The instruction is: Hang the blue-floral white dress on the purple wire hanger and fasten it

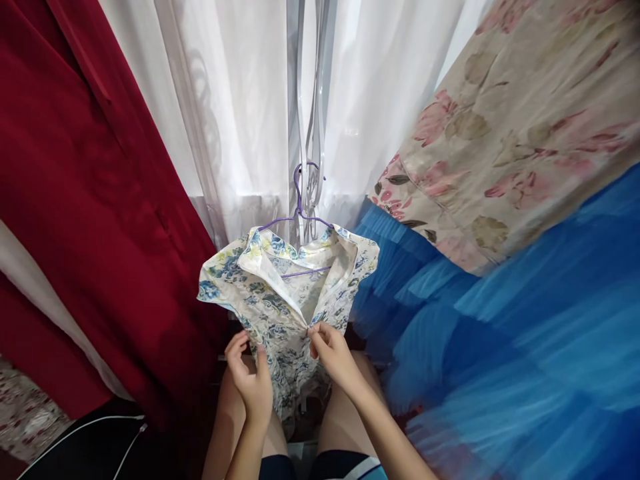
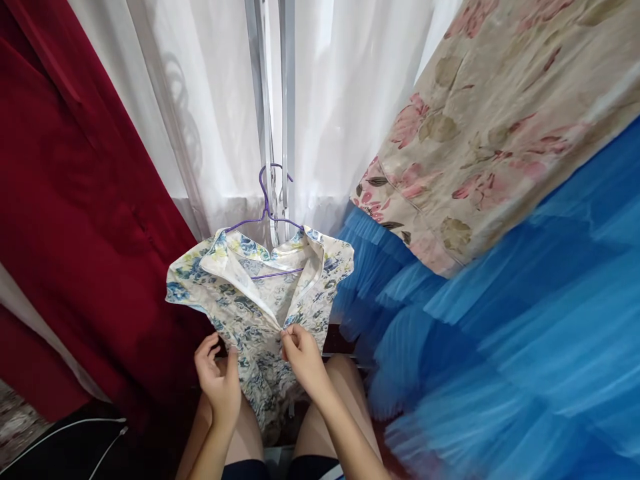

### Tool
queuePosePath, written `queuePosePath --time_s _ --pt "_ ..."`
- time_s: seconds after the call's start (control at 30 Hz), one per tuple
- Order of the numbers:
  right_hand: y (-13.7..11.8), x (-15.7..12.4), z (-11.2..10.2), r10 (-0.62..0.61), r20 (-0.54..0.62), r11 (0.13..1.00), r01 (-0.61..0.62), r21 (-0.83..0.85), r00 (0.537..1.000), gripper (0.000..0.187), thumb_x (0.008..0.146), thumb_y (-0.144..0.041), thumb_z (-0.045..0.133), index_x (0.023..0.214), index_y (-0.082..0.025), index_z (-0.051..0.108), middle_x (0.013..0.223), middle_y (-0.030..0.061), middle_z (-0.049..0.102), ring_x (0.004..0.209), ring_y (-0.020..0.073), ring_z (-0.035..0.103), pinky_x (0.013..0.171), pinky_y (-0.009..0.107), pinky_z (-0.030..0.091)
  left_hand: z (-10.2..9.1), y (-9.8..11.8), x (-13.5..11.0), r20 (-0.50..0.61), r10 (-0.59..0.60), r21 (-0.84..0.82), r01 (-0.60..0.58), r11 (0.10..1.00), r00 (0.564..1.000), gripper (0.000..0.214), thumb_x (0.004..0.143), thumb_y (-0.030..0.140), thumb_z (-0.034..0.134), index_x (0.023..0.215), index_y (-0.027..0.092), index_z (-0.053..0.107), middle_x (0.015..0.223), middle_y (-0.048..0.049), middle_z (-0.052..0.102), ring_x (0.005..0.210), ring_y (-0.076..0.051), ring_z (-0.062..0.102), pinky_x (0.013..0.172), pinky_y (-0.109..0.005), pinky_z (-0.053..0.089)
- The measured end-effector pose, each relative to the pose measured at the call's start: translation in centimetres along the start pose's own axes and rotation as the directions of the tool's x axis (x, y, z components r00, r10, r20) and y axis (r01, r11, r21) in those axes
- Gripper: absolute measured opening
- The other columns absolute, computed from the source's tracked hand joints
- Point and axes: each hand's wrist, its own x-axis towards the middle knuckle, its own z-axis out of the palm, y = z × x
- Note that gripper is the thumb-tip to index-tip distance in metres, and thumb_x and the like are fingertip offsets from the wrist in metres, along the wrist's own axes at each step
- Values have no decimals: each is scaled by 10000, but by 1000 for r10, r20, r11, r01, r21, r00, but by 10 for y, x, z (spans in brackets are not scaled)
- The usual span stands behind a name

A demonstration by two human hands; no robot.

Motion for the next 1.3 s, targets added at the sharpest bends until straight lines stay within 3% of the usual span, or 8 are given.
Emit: queuePosePath --time_s 0.1,0.23,0.5,0.63,0.87,1.03,1.17,1.3 --pt "2 0 4 -3 -28 1000 3 28 1000 369 920 -541 522 762 -208 516 515 -41 509 475 136 451 513 262 336 6 2 -16 244 34 31 -43 999 969 192 848 240 667 1039 231 649 1157 -109 616 1164 -274 571 1051 -413 417" --pt "2 -7 17 6 -48 989 1 147 999 335 898 -525 570 819 -203 522 513 -51 495 479 139 459 514 260 348 26 7 -22 458 -54 59 31 998 887 322 863 204 624 1183 238 638 1225 -118 632 1179 -278 571 1027 -405 424" --pt "-5 -13 24 54 -42 963 -41 268 998 254 851 -411 634 793 -178 552 505 -64 480 457 101 414 489 231 314 45 17 -10 490 -67 111 14 994 869 22 867 230 595 878 245 606 840 -32 634 834 -230 620 796 -330 470" --pt "-16 -1 26 118 -90 913 -72 403 989 257 806 -409 635 743 -169 569 429 -55 501 396 86 370 455 226 287 42 18 -6 512 -52 127 -15 992 857 74 860 173 567 838 243 581 800 -29 614 805 -224 616 779 -325 462" --pt "-94 45 7 58 -92 829 3 559 994 244 736 -350 701 636 -156 592 402 -66 451 377 50 289 416 220 189 42 3 -20 520 19 143 -109 984 854 94 902 189 529 810 200 547 769 -31 606 764 -198 599 754 -301 458" --pt "-153 67 -10 -63 -46 742 78 666 997 196 711 -298 718 642 -136 631 392 -93 360 375 36 231 414 225 142 48 5 -38 588 38 134 -143 980 808 104 894 145 519 799 187 535 775 -17 599 756 -167 589 743 -260 455" --pt "-168 69 -13 -123 -87 729 150 668 989 188 727 -283 724 644 -141 633 408 -96 337 389 41 236 410 223 157 44 0 -50 581 1 172 -123 977 814 92 890 146 525 809 186 541 774 -21 605 749 -171 599 723 -259 459" --pt "-156 64 -9 -141 -141 780 197 594 980 182 759 -291 714 685 -145 636 406 -92 372 392 47 241 421 226 180 32 -4 -46 584 -21 183 -106 977 812 73 918 170 518 858 177 560 807 -36 605 772 -177 605 736 -272 475"
